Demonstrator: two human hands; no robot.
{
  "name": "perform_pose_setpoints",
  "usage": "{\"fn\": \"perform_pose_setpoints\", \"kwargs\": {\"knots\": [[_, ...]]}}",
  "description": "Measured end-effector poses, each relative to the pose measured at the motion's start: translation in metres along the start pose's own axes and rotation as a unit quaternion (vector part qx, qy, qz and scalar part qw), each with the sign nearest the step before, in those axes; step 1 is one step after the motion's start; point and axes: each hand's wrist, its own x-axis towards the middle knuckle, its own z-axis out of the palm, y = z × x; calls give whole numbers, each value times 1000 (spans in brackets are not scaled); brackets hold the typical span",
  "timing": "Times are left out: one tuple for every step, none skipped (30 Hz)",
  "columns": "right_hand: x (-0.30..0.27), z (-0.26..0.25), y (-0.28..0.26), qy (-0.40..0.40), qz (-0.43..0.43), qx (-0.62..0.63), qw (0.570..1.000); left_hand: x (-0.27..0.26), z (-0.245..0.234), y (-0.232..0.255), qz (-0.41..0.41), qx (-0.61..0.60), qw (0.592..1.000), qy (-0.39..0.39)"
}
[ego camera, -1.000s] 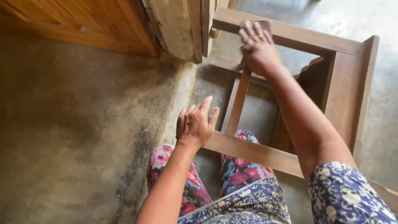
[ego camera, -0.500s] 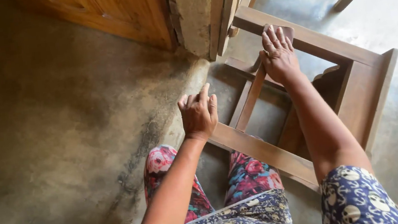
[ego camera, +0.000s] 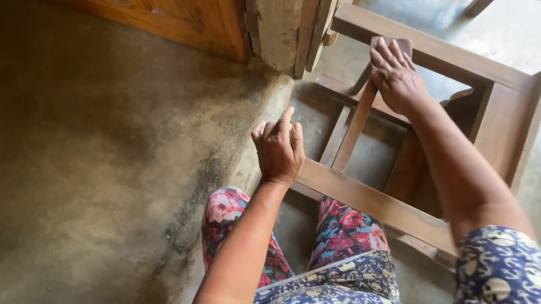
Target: The person sands a wooden chair frame with sandpaper.
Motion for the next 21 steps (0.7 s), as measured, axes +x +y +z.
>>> {"fn": "perform_pose_setpoints", "kwargs": {"knots": [[-2, 4, -7, -68, 107, -21, 992, -1, 1, 0, -1, -1, 1000, 4], [-1, 9, -14, -131, 215, -44, 967, 2, 1, -2, 2, 0, 1000, 9], [3, -4, -52, -132, 218, -43, 966, 1, -1, -1, 3, 0, 1000, 6], [6, -19, -88, -109, 125, -10, 986, 2, -2, 0, 5, -8, 1000, 4], [10, -33, -124, -84, 31, 23, 996, 4, -3, 1, 6, -16, 1000, 2], [9, -51, -148, -81, 36, 17, 996, 4, -2, -1, 14, -20, 1000, 2], [7, -68, -172, -106, 52, 92, 989, 3, -1, -3, 19, -18, 1000, 1], [5, -85, -195, -132, 61, 166, 975, 1, 1, -3, 21, -16, 1000, 4], [4, -69, -164, -130, 60, 159, 977, 10, 3, -2, 25, -20, 999, 9], [-3, -53, -143, -109, 66, 171, 977, 8, 1, -1, 23, -16, 1000, 9], [-10, -36, -122, -89, 73, 183, 976, 5, -1, -1, 20, -12, 1000, 8], [-10, -20, -84, -92, 75, 188, 975, 4, -1, -1, 17, -10, 1000, 4], [-11, -4, -46, -71, 67, 82, 992, 2, -1, -1, 19, -5, 1000, 11], [-11, 12, -5, -47, 58, -29, 997, 5, 2, -1, 25, -3, 999, 20], [-7, 13, -12, -47, 61, -29, 997, 3, 1, -1, 25, -3, 1000, 18], [0, 14, -16, -114, 193, -6, 975, 3, 1, 0, 24, -1, 1000, 20], [8, 15, -20, -178, 320, 17, 930, 4, 0, 0, 22, 0, 999, 23], [5, 5, -48, -182, 323, 22, 929, 2, -1, -1, 20, 2, 1000, 18], [3, -6, -76, -122, 204, 28, 971, 1, -2, -1, 23, 5, 1000, 19], [5, -18, -96, -57, 79, 27, 995, 7, 2, -1, 29, 3, 999, 27], [-6, -36, -131, -58, 78, 25, 995, 3, 2, 1, 29, 2, 999, 28]]}}
